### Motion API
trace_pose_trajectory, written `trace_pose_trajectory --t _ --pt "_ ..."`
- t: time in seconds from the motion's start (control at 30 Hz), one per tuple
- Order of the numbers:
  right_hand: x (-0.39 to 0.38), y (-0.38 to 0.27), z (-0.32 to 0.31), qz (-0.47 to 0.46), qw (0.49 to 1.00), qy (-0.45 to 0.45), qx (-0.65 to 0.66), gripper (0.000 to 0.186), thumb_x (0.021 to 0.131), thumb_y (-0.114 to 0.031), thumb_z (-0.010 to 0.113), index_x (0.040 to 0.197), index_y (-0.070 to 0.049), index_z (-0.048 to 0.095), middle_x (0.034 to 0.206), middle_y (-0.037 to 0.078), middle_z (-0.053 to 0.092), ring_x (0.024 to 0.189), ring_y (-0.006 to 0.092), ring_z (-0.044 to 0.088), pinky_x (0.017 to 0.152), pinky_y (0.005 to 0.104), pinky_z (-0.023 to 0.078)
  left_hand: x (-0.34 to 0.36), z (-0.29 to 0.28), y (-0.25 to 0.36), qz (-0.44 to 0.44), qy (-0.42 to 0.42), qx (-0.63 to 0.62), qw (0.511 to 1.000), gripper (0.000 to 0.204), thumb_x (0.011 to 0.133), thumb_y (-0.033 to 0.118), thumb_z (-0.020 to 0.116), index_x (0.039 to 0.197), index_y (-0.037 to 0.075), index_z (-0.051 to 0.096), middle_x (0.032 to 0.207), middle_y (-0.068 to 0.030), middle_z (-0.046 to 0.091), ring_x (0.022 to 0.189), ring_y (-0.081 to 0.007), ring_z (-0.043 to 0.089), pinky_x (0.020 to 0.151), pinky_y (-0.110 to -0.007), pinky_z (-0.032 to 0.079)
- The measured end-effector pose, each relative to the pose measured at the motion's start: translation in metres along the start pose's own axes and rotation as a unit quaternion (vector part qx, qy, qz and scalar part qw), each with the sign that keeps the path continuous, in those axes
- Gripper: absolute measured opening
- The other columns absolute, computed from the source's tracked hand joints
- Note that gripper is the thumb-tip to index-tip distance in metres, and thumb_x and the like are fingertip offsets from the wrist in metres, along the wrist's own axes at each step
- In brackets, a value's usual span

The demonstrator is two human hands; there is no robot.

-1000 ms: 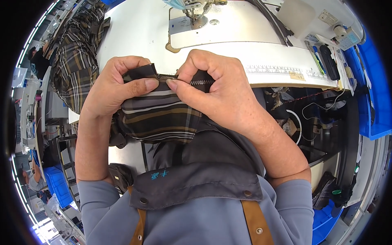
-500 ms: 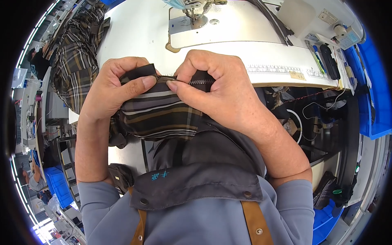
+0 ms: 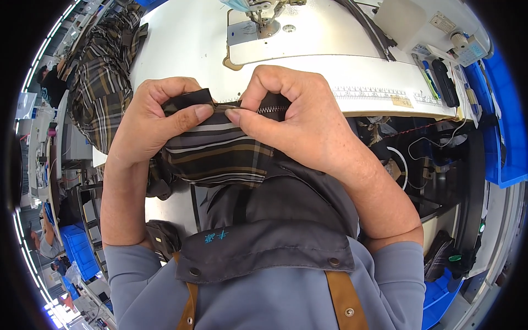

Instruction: Sewing a zipper and leather panels together using an industrial sewing machine to construct a bag.

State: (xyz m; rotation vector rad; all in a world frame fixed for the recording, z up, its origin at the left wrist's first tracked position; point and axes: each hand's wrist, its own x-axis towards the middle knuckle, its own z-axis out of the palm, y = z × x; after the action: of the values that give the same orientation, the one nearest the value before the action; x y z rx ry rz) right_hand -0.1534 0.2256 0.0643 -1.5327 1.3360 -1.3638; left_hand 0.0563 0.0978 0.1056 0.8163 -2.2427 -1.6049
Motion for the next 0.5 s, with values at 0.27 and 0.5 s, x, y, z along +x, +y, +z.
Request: trace_pose_trajectory --t 0.27,0.5 --pt "0.001 0.003 0.0 -0.016 0.999 0.019 0.023 0.018 0.089 -0.001 0.079 0.096 -0.006 0.063 0.083 -0.002 0.068 0.076 0.0028 0.056 0.072 0.0201 0.043 0.0 0.002 -0.001 0.029 0.02 0.032 0.999 0.018 0.092 0.015 0.08 0.099 -0.002 0.078 0.077 0.0024 0.07 0.071 -0.0023 0.057 0.062 -0.022 0.046" --pt "0.002 0.001 -0.004 -0.041 0.996 0.0 -0.078 0.022 0.092 -0.001 0.077 0.113 -0.002 0.068 0.092 0.004 0.076 0.077 0.005 0.065 0.069 0.0218 0.049 0.011 -0.006 0.006 0.052 0.007 0.1 0.994 0.02 0.09 0.012 0.078 0.1 -0.005 0.077 0.079 -0.0033 0.074 0.072 -0.0065 0.062 0.066 -0.025 0.051"
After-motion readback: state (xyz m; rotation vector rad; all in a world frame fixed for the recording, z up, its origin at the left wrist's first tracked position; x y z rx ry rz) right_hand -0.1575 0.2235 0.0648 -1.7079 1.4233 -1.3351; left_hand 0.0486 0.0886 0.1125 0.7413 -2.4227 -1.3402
